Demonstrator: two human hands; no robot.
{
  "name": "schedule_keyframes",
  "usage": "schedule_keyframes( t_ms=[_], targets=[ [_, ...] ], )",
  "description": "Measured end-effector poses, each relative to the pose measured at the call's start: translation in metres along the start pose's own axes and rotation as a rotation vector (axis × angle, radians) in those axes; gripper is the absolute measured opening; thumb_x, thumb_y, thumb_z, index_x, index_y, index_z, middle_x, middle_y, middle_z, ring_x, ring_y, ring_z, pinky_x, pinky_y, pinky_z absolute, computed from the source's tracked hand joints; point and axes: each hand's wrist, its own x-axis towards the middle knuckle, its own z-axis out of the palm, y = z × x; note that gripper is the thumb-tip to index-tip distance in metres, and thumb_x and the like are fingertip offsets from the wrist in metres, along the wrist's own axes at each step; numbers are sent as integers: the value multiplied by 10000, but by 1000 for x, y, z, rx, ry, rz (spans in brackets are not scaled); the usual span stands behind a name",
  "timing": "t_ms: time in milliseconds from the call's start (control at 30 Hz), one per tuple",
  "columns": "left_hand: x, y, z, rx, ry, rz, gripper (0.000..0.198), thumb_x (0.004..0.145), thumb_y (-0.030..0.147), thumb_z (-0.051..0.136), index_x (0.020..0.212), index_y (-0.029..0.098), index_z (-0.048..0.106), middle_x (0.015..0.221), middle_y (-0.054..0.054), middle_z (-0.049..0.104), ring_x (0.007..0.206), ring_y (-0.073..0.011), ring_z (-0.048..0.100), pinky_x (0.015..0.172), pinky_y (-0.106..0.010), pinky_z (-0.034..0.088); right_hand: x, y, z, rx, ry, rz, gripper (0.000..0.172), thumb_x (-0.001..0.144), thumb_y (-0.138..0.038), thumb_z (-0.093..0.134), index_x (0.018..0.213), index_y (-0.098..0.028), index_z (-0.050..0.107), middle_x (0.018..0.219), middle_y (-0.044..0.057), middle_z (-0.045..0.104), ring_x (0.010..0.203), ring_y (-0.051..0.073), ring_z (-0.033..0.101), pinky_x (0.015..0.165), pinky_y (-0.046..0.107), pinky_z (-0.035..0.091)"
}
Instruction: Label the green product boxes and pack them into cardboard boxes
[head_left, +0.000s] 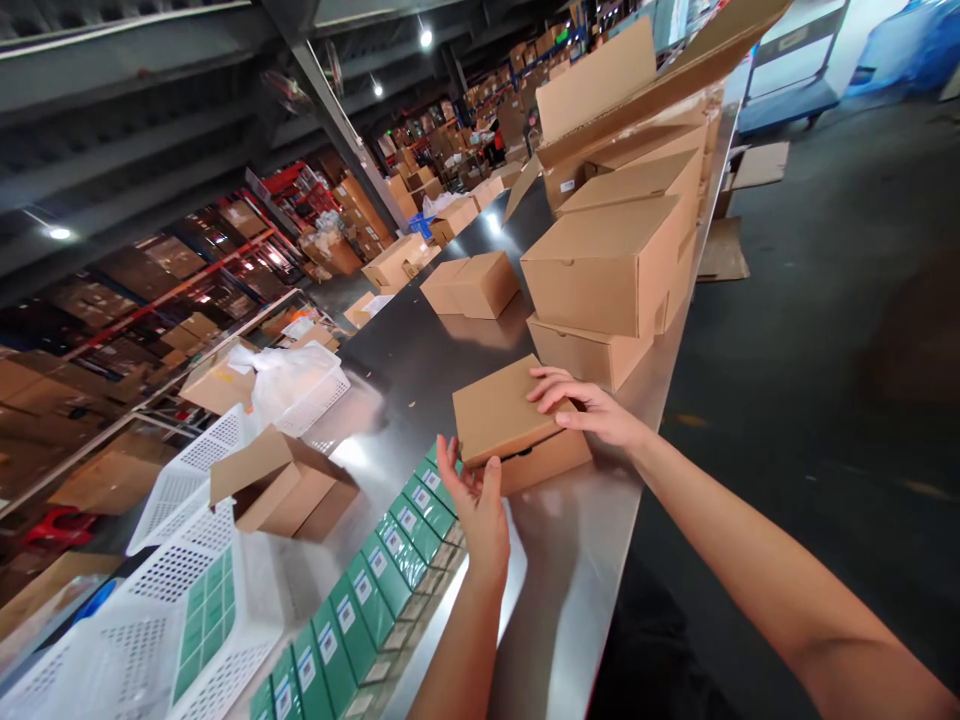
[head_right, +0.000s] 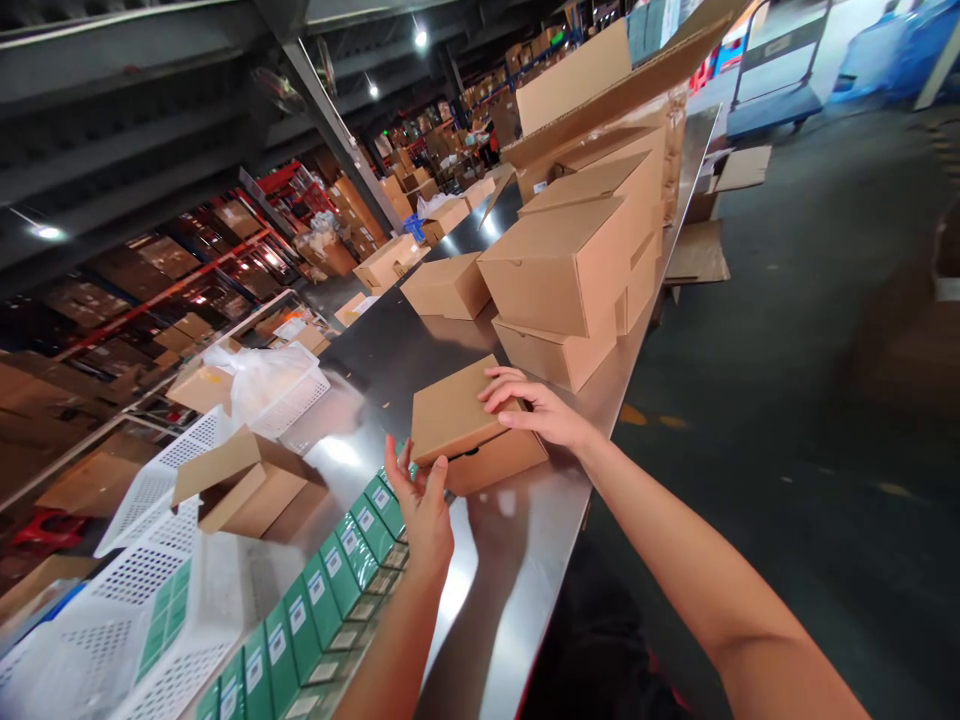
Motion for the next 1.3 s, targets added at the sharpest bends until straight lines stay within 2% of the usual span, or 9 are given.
schedule_keyframes(
  t_ms=[200,300,667,733,800,867,933,1167,1300],
  targets=[
    [3,-13,-5,103,14,72,474,827,427,686,1220,272,471,1420,-95,434,1305,-242,464,1054,-320,406,-5,1,-6,33,-44,-22,270,907,-512,600,945,-296,757,1182,67,675,1385,275,378,1144,514,267],
    [3,-20,-8,170,14,124,362,853,458,653,1114,255,504,1404,-103,429,1357,-254,399,1083,-359,368,-9,5,-10,106,36,21,210,888,-485,642,895,-311,758,1156,44,698,1360,274,427,1132,522,297],
    [12,-34,-13,286,-4,388,219,899,404,626,948,197,577,1454,-151,393,1325,-258,441,1027,-417,412,-18,12,8,-39,139,-124,251,788,-371,763,711,-232,568,1057,56,683,1328,294,448,1099,537,324],
    [13,-35,-14,284,-28,388,249,899,437,616,936,196,568,1433,-163,425,1310,-265,464,1013,-421,427,-17,14,7,-133,99,-68,309,720,-382,820,820,-238,565,1254,89,606,1376,310,384,1121,540,292],
    [15,-36,-15,291,-33,353,301,901,496,586,944,199,563,1370,-169,491,1262,-267,513,987,-419,450,-17,18,6,-181,63,32,551,646,-479,851,1039,-246,544,1492,138,385,1437,337,274,1142,540,252],
    [17,-37,-17,312,-17,313,372,884,559,573,961,194,574,1215,-160,589,1147,-269,586,940,-423,477,-17,20,11,-165,53,123,772,631,-613,804,1211,-257,439,1588,161,181,1463,346,204,1150,529,232],
    [17,-37,-21,307,-6,300,453,831,612,611,972,182,591,1039,-128,634,990,-264,634,874,-426,501,-22,18,21,-159,74,157,783,661,-699,724,1218,-267,384,1604,158,126,1469,341,190,1152,510,230],
    [-27,-29,-36,200,15,364,391,801,529,694,974,190,606,940,-80,623,868,-231,638,772,-373,533,-81,-39,72,-335,299,-39,621,774,-712,602,1135,-262,374,1621,160,11,1478,370,156,1121,513,289],
    [-54,16,-28,84,-142,642,246,878,361,656,1080,248,574,1191,-103,592,1100,-244,611,915,-398,520,-81,-93,73,-417,410,-202,594,777,-644,622,1152,-268,356,1626,142,9,1479,405,115,1116,582,281]
  ],
)
